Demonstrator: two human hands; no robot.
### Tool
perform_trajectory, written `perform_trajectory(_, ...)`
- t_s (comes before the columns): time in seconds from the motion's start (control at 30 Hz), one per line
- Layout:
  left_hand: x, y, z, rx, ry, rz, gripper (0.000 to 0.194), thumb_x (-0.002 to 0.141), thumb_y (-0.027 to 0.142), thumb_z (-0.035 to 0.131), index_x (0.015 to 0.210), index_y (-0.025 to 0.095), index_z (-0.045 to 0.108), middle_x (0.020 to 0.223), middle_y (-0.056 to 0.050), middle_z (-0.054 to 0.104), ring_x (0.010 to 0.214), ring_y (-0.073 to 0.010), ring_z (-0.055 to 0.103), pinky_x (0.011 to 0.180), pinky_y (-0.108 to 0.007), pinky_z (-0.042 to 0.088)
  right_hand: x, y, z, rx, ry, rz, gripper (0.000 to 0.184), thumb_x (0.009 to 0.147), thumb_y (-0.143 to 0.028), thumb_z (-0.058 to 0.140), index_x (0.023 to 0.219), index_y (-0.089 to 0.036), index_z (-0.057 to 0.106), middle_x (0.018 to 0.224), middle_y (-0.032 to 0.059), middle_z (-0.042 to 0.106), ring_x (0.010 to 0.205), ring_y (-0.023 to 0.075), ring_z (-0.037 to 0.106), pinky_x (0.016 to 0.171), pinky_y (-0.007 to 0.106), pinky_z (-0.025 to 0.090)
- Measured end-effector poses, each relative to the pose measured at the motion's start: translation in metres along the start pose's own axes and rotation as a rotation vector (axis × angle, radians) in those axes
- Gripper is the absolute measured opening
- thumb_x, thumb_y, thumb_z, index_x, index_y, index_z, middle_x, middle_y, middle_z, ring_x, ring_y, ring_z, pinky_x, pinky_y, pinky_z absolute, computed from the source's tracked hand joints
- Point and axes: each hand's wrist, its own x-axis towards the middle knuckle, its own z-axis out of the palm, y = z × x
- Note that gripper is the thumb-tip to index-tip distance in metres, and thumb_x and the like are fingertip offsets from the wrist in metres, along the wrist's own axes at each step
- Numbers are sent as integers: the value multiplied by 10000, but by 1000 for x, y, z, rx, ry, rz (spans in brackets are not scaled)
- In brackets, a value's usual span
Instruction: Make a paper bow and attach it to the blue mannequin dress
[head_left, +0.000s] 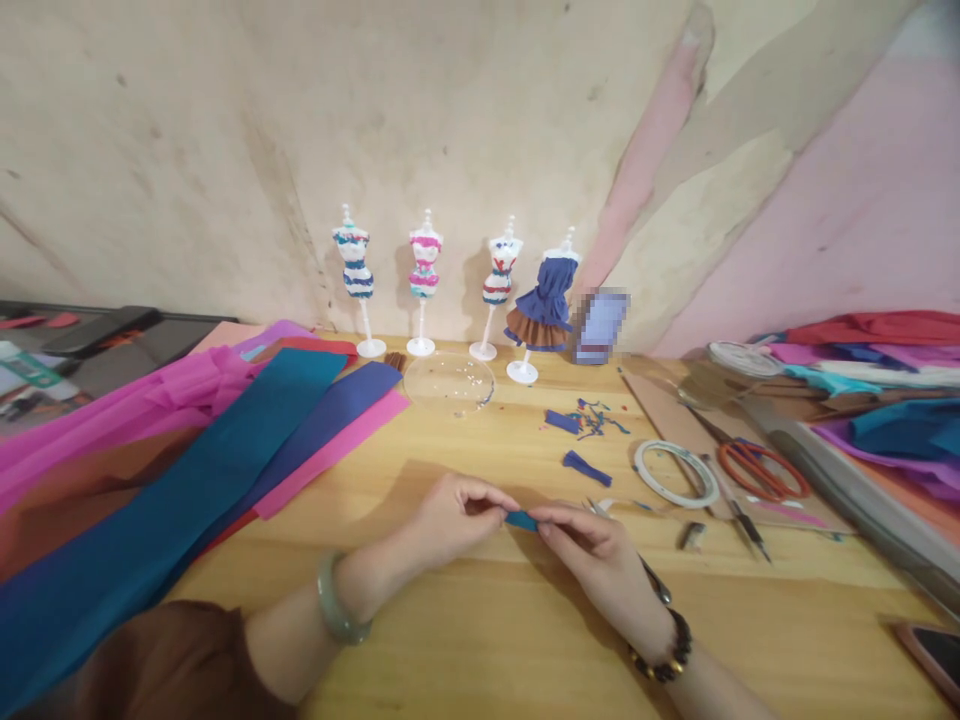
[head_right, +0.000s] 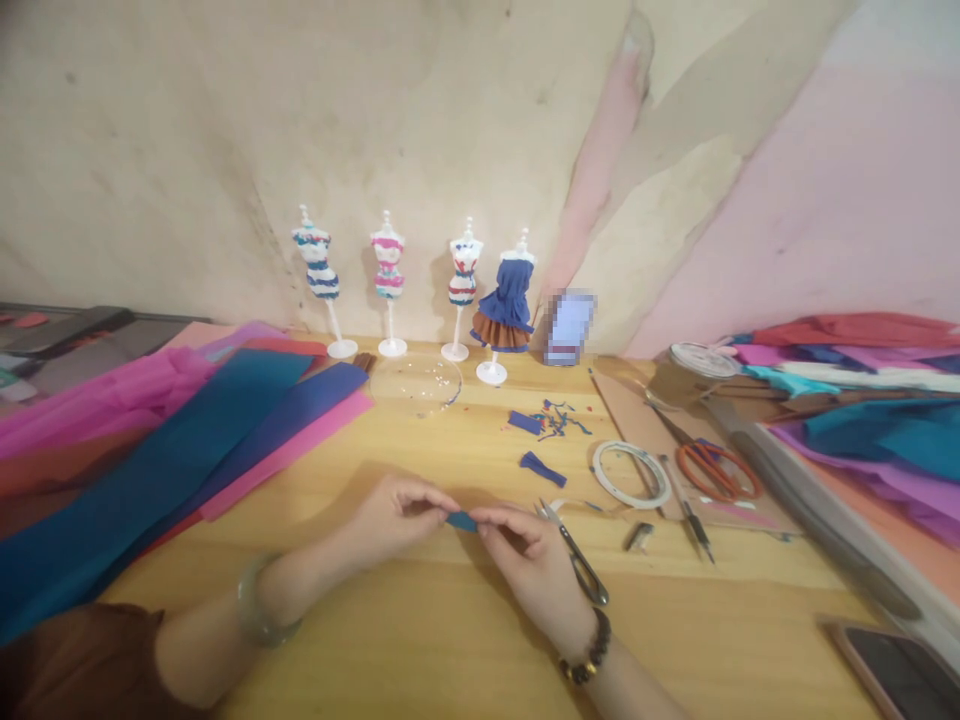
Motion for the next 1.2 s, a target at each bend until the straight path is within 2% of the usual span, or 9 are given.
perform_trajectory(0.13, 0, -3, 1, -3, 8, 59, 243, 772, 138, 570, 895, 164, 779, 893, -44, 774, 798, -169, 704, 746, -247, 529, 1, -6, -2, 23, -33, 14, 249, 790, -443, 678, 878, -236, 785, 899, 73, 774, 836, 236, 720, 775, 340, 593)
perform_trajectory(0.3, -3, 3, -1, 87, -40, 154, 271, 766, 120, 545, 898, 166, 778, 875, -48, 761, 791, -163, 682, 730, -239, 512, 1, -1, 3, 6, 26, 55, 332, 774, -537, 674, 771, -218, 768, 803, 74, 774, 730, 227, 718, 697, 325, 601)
perform_trajectory(0.4, -5, 6, -4, 116, -66, 133, 261, 784, 149, 536, 894, 163, 772, 847, -45, 749, 832, -176, 668, 743, -243, 502, 1, 6, 6, -24, 67, 34, 347, 751, -539, 697, 798, -201, 761, 740, 69, 757, 639, 207, 691, 609, 301, 590)
perform_trajectory(0.47, -6, 6, -4, 121, -61, 91, 214, 800, 228, 571, 864, 153, 761, 814, -48, 741, 818, -184, 659, 728, -248, 498, 0, 8, 7, -53, 83, 0, 333, 758, -508, 701, 854, -195, 760, 737, 66, 749, 630, 200, 680, 593, 294, 583)
perform_trajectory(0.57, -5, 3, -1, 86, -50, 68, 201, 755, 292, 665, 870, 142, 733, 829, -55, 741, 767, -177, 651, 711, -252, 500, -2, 7, 8, -91, 83, -50, 288, 785, -439, 688, 940, -207, 759, 805, 71, 757, 712, 214, 698, 675, 316, 594)
perform_trajectory(0.7, -3, -2, 5, -2, -59, 61, 190, 754, 183, 641, 928, 145, 709, 867, -57, 746, 758, -158, 661, 736, -252, 510, -3, 4, 9, -122, 17, -123, 259, 811, -377, 670, 1003, -226, 757, 885, 77, 765, 796, 230, 713, 796, 359, 589)
perform_trajectory(0.87, -2, -5, 5, -6, -22, 62, 213, 750, 162, 640, 952, 143, 704, 834, -55, 736, 736, -158, 663, 723, -256, 519, -4, 5, 11, -157, 42, -124, 279, 804, -364, 671, 1030, -218, 743, 884, 81, 766, 801, 237, 718, 793, 365, 591)
perform_trajectory(1.0, -3, -4, 5, 21, -62, 105, 198, 765, 158, 612, 942, 152, 701, 858, -56, 738, 770, -160, 663, 743, -258, 515, -4, 7, 12, -159, 36, -110, 267, 810, -387, 664, 1000, -216, 740, 938, 94, 766, 860, 255, 718, 836, 387, 580)
perform_trajectory(1.2, -5, -2, 4, 75, -84, 109, 241, 788, 176, 601, 1017, 161, 673, 911, -56, 739, 806, -163, 662, 760, -260, 513, -3, 9, 13, -136, 46, -110, 247, 818, -374, 657, 996, -224, 740, 867, 75, 763, 806, 239, 718, 776, 347, 593)
